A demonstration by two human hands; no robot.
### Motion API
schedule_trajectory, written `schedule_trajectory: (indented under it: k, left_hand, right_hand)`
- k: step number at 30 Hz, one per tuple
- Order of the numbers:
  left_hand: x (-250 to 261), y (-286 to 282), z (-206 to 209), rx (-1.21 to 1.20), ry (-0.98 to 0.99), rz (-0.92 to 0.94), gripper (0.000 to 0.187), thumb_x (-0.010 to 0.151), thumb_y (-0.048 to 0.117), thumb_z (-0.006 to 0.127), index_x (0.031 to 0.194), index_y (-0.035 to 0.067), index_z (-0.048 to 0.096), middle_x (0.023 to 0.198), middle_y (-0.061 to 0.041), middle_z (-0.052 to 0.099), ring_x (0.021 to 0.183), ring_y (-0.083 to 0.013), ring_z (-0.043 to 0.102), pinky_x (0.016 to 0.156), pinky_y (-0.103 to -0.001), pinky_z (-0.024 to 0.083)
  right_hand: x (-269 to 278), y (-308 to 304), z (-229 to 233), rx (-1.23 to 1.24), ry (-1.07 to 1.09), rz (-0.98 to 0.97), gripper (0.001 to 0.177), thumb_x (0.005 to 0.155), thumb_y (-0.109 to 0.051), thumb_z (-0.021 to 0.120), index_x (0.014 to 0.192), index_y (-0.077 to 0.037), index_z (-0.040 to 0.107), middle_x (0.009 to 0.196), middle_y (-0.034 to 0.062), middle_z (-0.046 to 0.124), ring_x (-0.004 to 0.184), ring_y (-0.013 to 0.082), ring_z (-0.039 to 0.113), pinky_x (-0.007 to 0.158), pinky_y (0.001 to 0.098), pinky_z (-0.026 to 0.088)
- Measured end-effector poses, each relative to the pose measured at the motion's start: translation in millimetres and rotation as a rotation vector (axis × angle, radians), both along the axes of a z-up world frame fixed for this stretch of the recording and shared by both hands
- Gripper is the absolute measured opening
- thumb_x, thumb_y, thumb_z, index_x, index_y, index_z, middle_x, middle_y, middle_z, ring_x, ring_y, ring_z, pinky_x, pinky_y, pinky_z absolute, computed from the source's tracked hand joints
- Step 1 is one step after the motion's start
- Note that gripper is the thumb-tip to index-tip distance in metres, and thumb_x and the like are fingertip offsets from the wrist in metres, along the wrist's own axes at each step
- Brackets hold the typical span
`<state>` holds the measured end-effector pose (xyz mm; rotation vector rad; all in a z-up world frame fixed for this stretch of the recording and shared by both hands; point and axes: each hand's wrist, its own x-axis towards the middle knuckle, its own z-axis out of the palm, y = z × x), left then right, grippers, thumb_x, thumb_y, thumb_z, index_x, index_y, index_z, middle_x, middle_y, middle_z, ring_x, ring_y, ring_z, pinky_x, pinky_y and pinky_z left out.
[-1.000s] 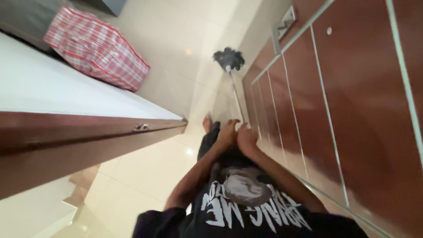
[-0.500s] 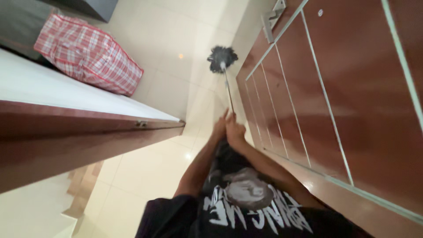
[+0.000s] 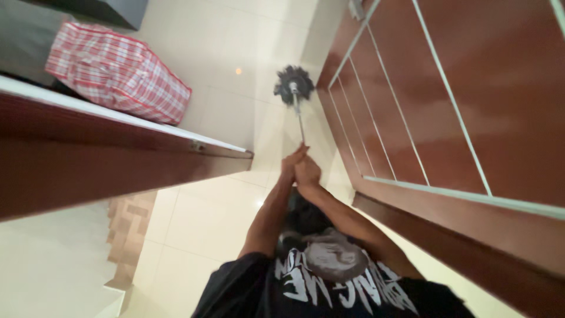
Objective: The person uses a duster on a long pole to wipe the floor and the bottom edge of a wall, moving between different areas of the room.
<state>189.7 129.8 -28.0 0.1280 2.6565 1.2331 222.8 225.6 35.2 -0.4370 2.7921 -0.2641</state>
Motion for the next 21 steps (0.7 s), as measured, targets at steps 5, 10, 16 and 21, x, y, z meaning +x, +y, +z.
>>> schedule_trajectory:
  k: [5,10,16,21]
  left_hand:
    - [67.9,8.7,1.5,-0.118,-0.148,-0.111,0.054,0.097,0.034,0.058,0.148,0.02,0.049,0.164,-0.01,0.04,0.119,-0.0325,0.066,0.096,-0.043,0.055]
    - [137.1,37.9,15.8,-0.295,-0.038,-0.175,0.049,0.098,0.03,0.054,0.146,0.019,0.05,0.156,-0.009,0.049,0.112,-0.0317,0.069,0.087,-0.046,0.057]
    - [41.8,5.0,15.4,-0.251,0.066,0.141,0.033,0.097,0.026,0.051,0.127,0.02,0.063,0.154,-0.006,0.057,0.105,-0.0308,0.072,0.079,-0.045,0.058]
    - [76.4,33.8,26.5,-0.296,-0.22,0.188,0.047,0.099,0.034,0.052,0.144,0.024,0.054,0.16,-0.003,0.046,0.121,-0.0296,0.063,0.093,-0.05,0.052]
  right_hand:
    - [60.4,9.1,52.3,0.176,0.627,-0.067,0.047,0.076,-0.014,0.057,0.118,0.004,0.066,0.119,0.0236,0.075,0.111,0.035,0.073,0.062,0.0326,0.057]
    - [90.5,44.8,97.1,0.213,-0.221,0.245,0.032,0.088,-0.015,0.058,0.112,0.002,0.071,0.094,0.0193,0.073,0.073,0.0277,0.076,0.055,0.0406,0.06]
    - [0.3,2.1,4.3,0.11,0.112,0.215,0.023,0.09,-0.005,0.056,0.104,-0.001,0.073,0.096,0.0184,0.074,0.079,0.0293,0.075,0.062,0.0408,0.058]
    - [36.2,30.0,0.6,0.019,0.302,0.192,0.049,0.086,-0.028,0.056,0.121,0.006,0.062,0.101,0.0235,0.072,0.079,0.0325,0.074,0.067,0.0418,0.06]
